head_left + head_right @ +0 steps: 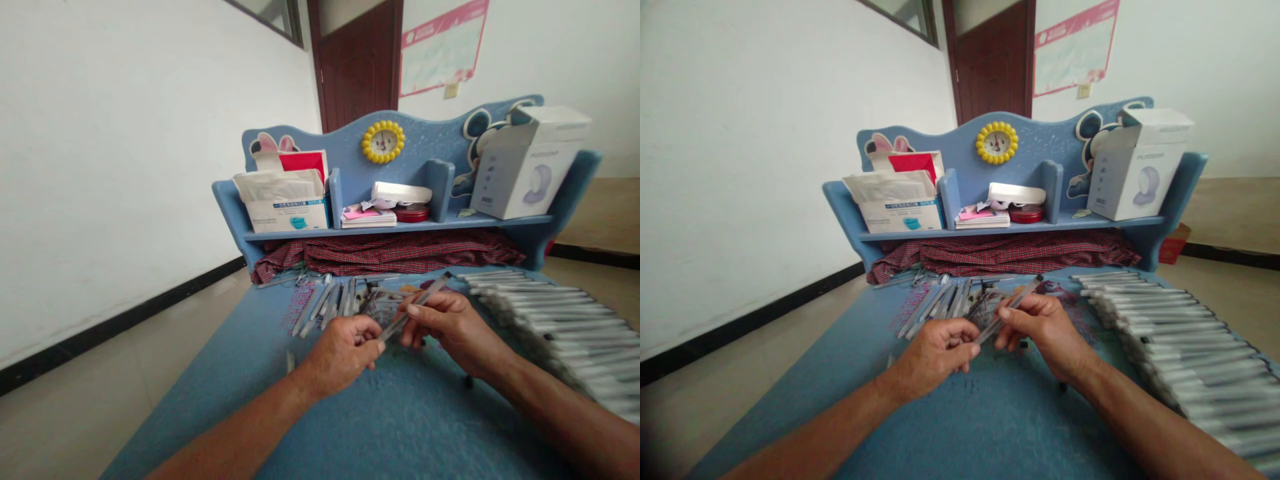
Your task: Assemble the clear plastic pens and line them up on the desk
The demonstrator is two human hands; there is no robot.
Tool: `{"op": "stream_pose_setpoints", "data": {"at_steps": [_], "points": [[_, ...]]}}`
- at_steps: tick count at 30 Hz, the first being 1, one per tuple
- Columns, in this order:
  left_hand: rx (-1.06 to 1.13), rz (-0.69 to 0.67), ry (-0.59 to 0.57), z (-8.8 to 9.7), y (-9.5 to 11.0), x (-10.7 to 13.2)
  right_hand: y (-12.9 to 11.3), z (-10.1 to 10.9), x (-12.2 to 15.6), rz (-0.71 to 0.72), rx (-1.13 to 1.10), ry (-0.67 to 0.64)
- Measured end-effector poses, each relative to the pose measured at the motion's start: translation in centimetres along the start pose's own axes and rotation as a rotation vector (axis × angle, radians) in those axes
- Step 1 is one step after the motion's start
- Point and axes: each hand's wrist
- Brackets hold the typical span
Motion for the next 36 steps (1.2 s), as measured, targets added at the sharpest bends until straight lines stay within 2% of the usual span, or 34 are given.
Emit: {"op": "stream_pose_setpoints", "data": {"at_steps": [3,10,20,30,36], "points": [[0.003,-0.011,0.01,-0.1,-0.2,0.2,0.2,0.0,0.0,0.005,0.014,0.019],[-0.016,-0.029,0.032,-0.6,-0.2,0.7,0.7,-0.1,-0.1,-0.042,-0.045,-0.052],[-0.256,-0.152,0.153,-0.8,-0.6,1.6,1.5,-1.5,0.2,-0.079,-0.126,-0.013],[-0.415,-0.251,0.185,-1.0,0.0,1.9,1.9,-1.7,0.4,-0.071,-0.223,-0.031],[-0.384,-0.238,0.21,-1.1,0.3,1.8,1.5,-1.9,0.4,-0.1,-0.157,-0.034]]}}
Point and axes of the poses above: each hand's wrist, its own x-axis away from the middle knuckle, its own z-axis out of the back of the hand, y = z × x, and after that the axes turned 4 degrees about -z, right-handed
